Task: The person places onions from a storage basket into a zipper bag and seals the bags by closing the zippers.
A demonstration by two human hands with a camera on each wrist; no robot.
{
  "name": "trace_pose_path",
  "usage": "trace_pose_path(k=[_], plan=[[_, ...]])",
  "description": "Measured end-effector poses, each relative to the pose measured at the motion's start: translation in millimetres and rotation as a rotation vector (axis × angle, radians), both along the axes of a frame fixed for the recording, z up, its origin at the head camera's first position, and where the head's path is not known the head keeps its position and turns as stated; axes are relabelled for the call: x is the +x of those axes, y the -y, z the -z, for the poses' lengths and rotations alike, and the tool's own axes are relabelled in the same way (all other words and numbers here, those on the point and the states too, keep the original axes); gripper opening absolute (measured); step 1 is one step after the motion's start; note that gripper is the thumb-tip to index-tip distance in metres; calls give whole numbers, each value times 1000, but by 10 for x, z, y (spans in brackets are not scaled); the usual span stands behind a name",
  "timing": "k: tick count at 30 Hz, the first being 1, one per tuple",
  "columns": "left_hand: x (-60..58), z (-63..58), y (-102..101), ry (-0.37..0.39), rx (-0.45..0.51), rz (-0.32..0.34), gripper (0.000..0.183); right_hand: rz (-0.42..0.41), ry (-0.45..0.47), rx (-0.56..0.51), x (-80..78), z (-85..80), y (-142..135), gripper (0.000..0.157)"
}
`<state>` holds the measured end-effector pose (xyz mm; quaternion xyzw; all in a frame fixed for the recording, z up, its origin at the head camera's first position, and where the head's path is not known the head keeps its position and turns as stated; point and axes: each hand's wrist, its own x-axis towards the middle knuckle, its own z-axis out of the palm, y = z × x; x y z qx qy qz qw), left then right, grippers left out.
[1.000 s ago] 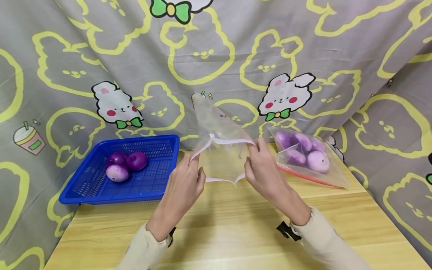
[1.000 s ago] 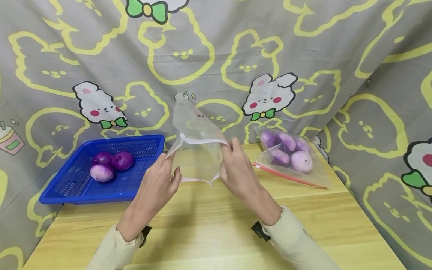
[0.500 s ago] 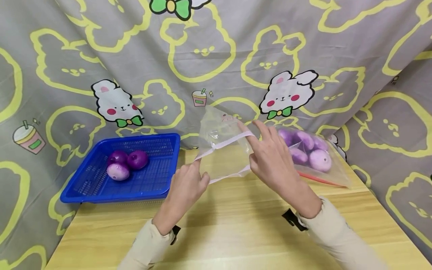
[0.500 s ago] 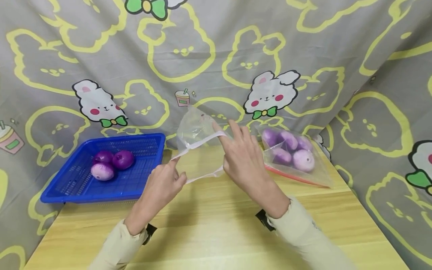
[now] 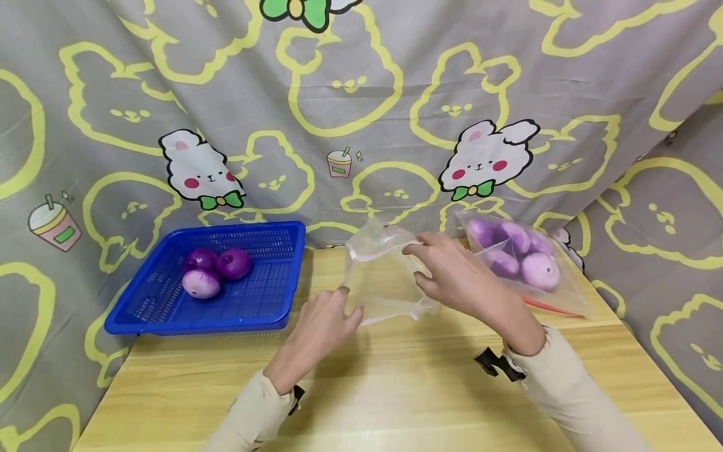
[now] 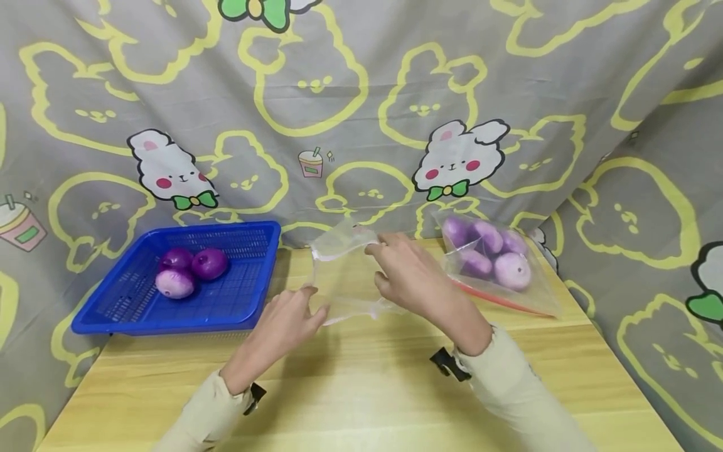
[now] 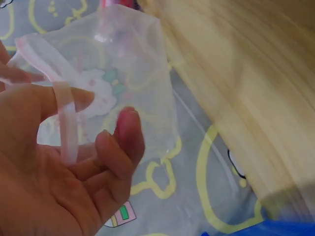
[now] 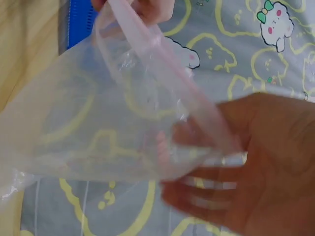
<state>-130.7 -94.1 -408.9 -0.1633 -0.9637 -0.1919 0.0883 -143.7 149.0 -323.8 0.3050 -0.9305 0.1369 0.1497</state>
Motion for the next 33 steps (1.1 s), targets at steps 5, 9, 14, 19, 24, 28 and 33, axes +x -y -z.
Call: trace_pose_path(k=[5, 9, 14, 19, 24, 28, 33], plan=[[3, 24, 53, 18, 41, 22, 35, -149, 151, -10, -10, 5, -50, 76], [17, 71, 123, -8, -2, 39, 31, -144, 325, -37, -2, 9, -78, 116], [126, 88, 175, -43, -60, 121, 35, -124, 369, -37, -13, 58, -42, 116], [272, 117, 166, -21, -115, 202, 53, -83, 354, -42, -18, 118, -6, 106], [341, 195, 207, -22, -167, 248, 44, -62, 322, -57, -13, 178, -4, 101], [335, 260, 238, -119, -173, 269, 19, -61, 321, -103, -1, 214, -59, 97], [343, 335, 244, -124, -169, 285, 14, -71, 263, -179, -19, 285, -106, 67]])
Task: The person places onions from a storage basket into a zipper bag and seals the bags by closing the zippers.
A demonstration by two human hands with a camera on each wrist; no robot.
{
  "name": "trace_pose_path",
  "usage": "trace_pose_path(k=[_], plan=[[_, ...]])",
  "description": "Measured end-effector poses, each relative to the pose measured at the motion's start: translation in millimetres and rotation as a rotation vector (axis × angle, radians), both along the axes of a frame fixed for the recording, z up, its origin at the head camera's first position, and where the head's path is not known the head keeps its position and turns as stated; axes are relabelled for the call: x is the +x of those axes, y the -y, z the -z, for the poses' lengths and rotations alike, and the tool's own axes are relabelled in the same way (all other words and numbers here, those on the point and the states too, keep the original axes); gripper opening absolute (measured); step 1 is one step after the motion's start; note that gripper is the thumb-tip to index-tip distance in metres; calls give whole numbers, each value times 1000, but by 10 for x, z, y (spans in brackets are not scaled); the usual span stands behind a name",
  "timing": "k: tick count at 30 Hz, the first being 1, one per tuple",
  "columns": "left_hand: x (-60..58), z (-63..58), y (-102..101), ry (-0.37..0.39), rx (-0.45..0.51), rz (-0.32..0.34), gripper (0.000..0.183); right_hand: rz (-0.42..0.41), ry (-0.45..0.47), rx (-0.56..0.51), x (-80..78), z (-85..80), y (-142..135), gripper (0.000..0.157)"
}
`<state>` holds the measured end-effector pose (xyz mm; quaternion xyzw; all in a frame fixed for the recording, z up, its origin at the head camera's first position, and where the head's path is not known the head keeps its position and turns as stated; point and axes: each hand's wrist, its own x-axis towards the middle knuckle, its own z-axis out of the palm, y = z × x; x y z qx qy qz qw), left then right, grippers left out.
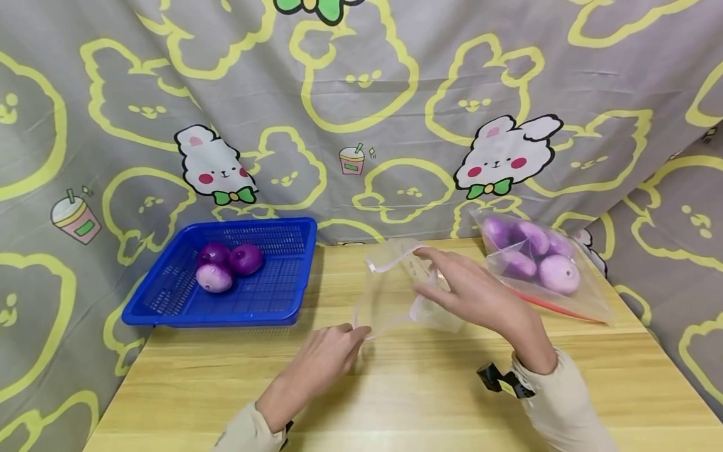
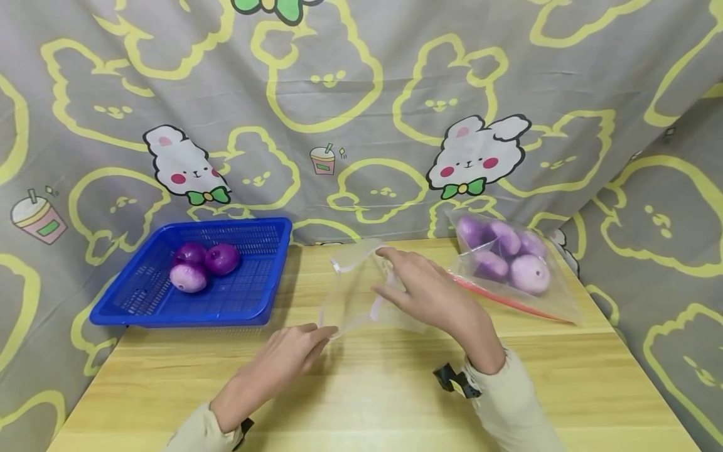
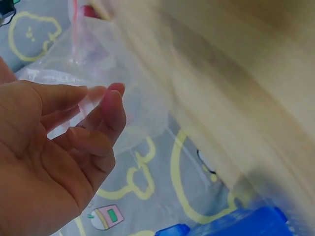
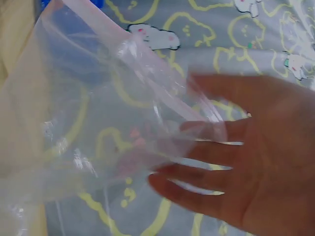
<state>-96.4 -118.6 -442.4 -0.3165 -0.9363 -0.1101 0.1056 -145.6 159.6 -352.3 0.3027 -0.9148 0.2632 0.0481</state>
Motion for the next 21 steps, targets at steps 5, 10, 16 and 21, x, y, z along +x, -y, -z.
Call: trace_pose_path(k=[5, 10, 16, 21], plan=[[37, 51, -34, 32, -17, 16, 23, -15, -56, -14, -32, 82, 22, 57], [54, 57, -52, -38, -27, 1, 32, -25, -50, -13, -1, 97, 82, 63], [-2, 43, -53, -150, 3, -29, 36, -58, -116, 39, 32, 111, 121, 64], [-55, 67, -33, -154, 19, -47, 33, -49, -100, 26, 20, 119, 124, 62]])
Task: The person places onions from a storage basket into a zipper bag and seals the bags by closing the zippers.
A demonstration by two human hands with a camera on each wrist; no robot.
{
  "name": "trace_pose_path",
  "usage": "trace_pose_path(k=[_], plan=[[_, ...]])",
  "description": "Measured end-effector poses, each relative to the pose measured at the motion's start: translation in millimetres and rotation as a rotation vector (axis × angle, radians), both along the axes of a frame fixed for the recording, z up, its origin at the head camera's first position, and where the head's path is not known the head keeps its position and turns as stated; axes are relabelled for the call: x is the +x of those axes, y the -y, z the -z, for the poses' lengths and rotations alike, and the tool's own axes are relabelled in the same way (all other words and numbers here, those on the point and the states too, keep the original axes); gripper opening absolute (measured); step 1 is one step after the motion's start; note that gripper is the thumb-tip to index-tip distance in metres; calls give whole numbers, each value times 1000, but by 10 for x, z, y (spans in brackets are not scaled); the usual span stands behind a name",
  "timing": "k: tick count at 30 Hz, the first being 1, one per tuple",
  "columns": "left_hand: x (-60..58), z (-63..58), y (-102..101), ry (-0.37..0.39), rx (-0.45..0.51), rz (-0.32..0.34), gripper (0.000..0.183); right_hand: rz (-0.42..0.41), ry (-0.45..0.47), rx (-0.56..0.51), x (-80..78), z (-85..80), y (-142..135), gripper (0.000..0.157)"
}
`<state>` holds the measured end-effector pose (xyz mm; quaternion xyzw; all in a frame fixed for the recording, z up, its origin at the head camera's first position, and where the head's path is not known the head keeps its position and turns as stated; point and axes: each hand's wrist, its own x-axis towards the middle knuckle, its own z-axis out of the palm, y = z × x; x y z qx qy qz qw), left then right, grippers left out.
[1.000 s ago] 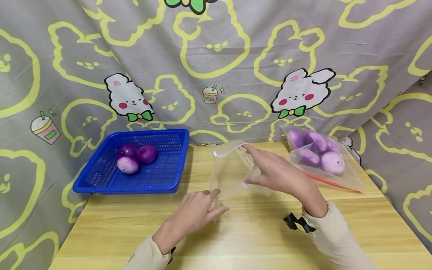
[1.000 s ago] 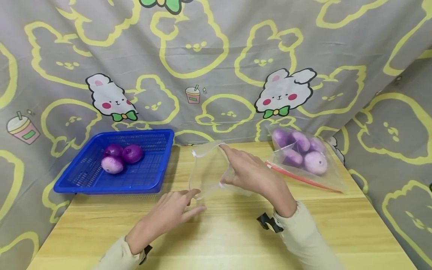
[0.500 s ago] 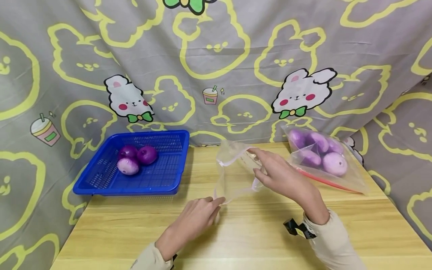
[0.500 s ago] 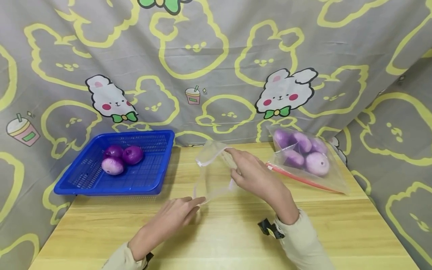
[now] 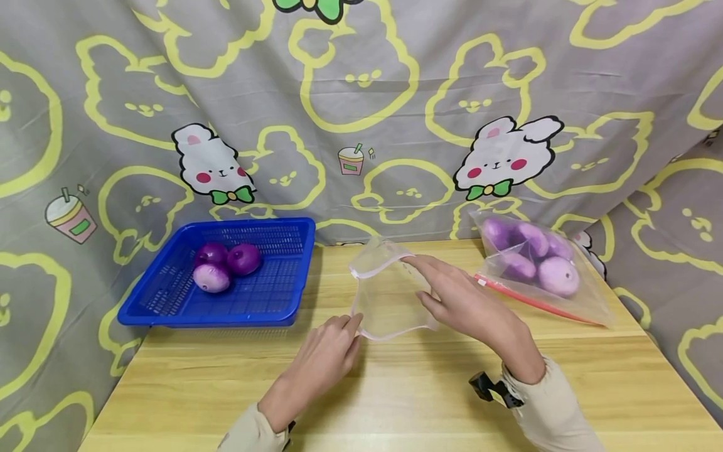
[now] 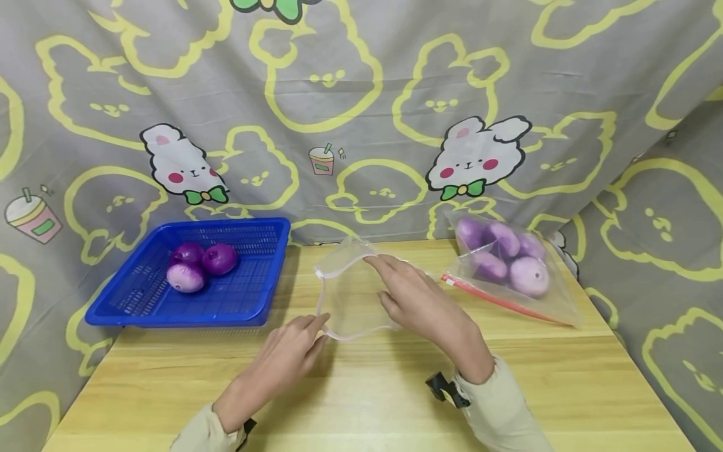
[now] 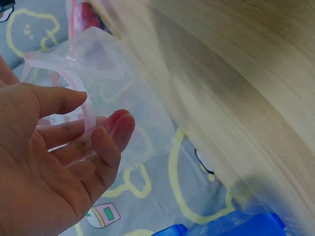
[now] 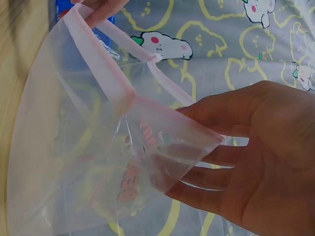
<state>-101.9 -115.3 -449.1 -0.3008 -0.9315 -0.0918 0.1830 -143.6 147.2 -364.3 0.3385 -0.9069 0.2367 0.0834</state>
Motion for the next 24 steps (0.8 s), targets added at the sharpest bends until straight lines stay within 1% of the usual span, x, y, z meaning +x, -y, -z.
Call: trace_pose_path(k=[5, 11, 14, 17, 21, 24], plan=[[2, 2, 26, 4, 2, -5, 37, 16, 35, -8, -8, 8, 18, 50], [45, -53, -1, 11, -33, 1, 41, 38, 99, -3, 6, 28, 15, 45], [85, -94, -17, 20, -48, 6, 40, 33, 124, -12, 10, 34, 3, 44], [128, -141, -24, 11, -49, 7, 40, 25, 130, -22, 3, 31, -6, 46], [175, -216, -1, -9, -20, 7, 40, 12, 134, -30, -26, 35, -13, 50], [182, -278, 53, -28, 28, 9, 40, 1, 135, -34, -36, 30, -10, 51]])
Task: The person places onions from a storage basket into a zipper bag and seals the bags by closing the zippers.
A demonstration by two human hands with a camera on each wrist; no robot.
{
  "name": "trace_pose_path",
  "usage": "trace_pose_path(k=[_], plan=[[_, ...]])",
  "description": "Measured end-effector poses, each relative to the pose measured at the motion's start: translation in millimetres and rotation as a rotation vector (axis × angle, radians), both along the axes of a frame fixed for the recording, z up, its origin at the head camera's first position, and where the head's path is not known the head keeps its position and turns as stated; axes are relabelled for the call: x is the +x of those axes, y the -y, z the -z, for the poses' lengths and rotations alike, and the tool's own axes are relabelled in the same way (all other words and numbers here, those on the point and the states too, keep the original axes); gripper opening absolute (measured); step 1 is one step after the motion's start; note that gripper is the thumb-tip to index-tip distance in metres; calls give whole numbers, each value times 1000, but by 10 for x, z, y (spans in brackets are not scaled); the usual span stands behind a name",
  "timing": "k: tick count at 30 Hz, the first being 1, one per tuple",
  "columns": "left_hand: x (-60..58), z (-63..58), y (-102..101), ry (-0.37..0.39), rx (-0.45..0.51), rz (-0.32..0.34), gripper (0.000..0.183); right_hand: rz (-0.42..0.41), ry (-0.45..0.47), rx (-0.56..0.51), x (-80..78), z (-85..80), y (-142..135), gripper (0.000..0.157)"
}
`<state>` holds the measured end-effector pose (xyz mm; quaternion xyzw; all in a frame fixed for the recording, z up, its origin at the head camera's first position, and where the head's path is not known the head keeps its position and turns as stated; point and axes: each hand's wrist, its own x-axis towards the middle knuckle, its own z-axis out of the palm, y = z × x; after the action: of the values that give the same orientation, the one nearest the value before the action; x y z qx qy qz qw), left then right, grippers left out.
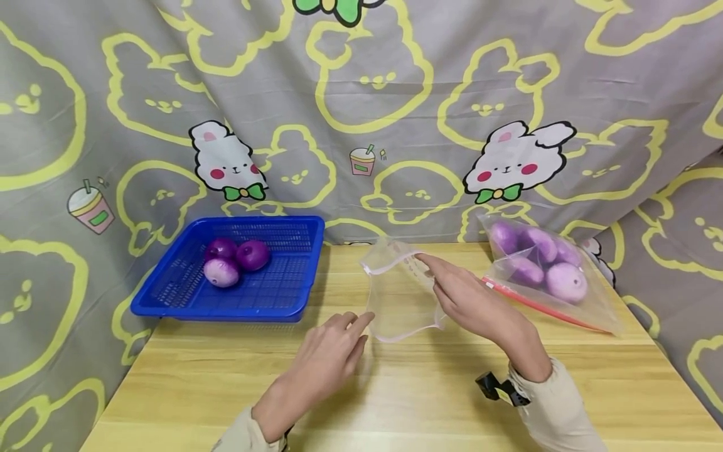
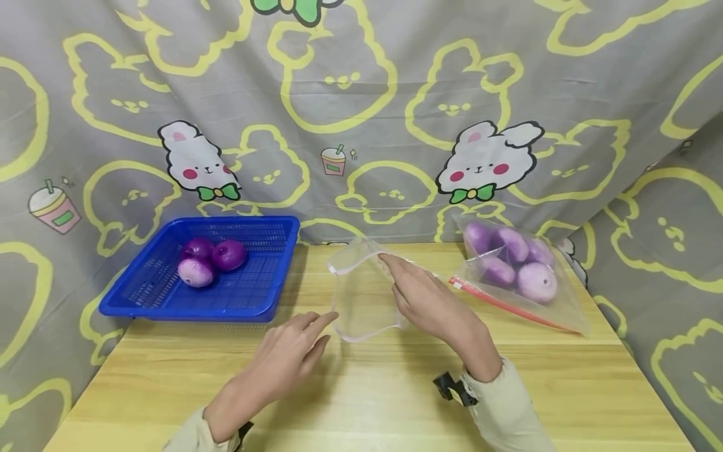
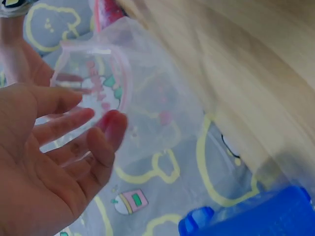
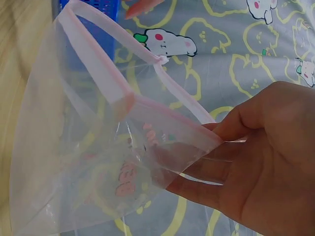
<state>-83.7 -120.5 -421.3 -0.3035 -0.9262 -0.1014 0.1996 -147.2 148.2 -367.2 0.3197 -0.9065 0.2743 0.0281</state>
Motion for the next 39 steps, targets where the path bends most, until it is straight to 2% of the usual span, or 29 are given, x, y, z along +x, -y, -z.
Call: trace_pose_path(k=[6, 10, 14, 22, 25, 30, 39], plan=[[-94, -92, 181, -83, 135, 9, 31, 4, 0, 21, 8, -16, -5, 53], [-178, -134, 344, -116, 191, -25, 23, -1, 0, 27, 9, -8, -8, 52], [-262, -162, 540, -90, 247, -70, 19, -5, 8, 21, 13, -15, -7, 53], [-461, -192, 982, -23, 441, -132, 14, 3, 36, 44, 26, -25, -3, 50], [-540, -172, 1110, -3, 448, -159, 14, 7, 38, 48, 28, -28, -4, 49], [-657, -110, 1278, 19, 405, -202, 14, 1, 35, 51, 31, -21, 1, 51], [-823, -58, 1532, 20, 378, -234, 14, 17, 52, 54, 59, -27, -5, 52]])
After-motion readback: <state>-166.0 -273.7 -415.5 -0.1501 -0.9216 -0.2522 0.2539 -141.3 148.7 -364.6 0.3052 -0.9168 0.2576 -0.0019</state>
